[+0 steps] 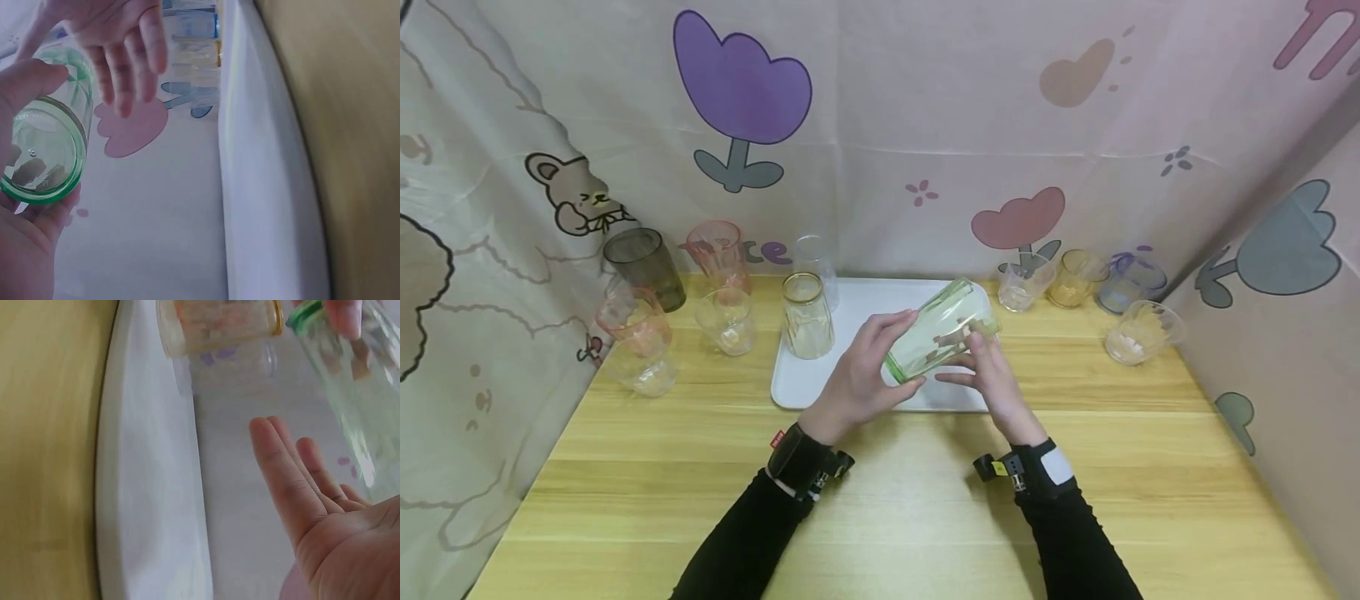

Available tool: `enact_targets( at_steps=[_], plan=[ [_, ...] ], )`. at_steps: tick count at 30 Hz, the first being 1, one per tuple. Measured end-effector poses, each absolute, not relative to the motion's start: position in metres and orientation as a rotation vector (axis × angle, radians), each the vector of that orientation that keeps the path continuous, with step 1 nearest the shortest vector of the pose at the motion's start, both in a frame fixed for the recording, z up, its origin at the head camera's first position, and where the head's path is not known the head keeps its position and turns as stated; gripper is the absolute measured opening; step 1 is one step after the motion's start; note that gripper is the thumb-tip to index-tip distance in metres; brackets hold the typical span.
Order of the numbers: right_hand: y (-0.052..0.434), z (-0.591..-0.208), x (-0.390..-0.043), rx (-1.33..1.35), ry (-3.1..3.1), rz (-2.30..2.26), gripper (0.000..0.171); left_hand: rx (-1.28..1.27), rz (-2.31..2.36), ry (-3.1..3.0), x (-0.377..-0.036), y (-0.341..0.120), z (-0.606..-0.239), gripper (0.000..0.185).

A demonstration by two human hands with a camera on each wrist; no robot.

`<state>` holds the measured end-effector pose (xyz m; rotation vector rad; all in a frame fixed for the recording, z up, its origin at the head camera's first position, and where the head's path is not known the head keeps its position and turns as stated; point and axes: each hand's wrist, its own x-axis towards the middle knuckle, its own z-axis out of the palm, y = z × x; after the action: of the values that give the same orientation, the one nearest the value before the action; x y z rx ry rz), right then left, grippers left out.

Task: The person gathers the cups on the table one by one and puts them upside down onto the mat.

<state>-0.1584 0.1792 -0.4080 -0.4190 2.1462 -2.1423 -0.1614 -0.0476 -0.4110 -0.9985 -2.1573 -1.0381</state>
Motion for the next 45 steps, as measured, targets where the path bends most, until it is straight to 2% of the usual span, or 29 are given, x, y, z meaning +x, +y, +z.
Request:
enact_targets(
  at_steps=[9,19,28,45],
  plan=[
    [0.206,-0.401,-0.166,-0.230,2.679,-1.827,0.059,-0.996,-1.084,-2.102,-0.164,-0.062,-0.396,0.079],
    [0.237,-0.402,-0.167,-0.004,3.009,-1.254,0.060,-0.931,-1.118,-2.150,-0.159,-0.084,-0.376,0.072],
    [0.249,-0.413,-0.171,-0.069,2.991,-0.845,0.051,-0.901,-1.108,-2.104,-0.157,-0.100,-0.365,0.074],
    [0.246,-0.427,-0.175,-0.063,3.001,-0.720,0.036,-0.872,-1.093,-2.006,-0.153,-0.117,-0.351,0.071]
  ],
)
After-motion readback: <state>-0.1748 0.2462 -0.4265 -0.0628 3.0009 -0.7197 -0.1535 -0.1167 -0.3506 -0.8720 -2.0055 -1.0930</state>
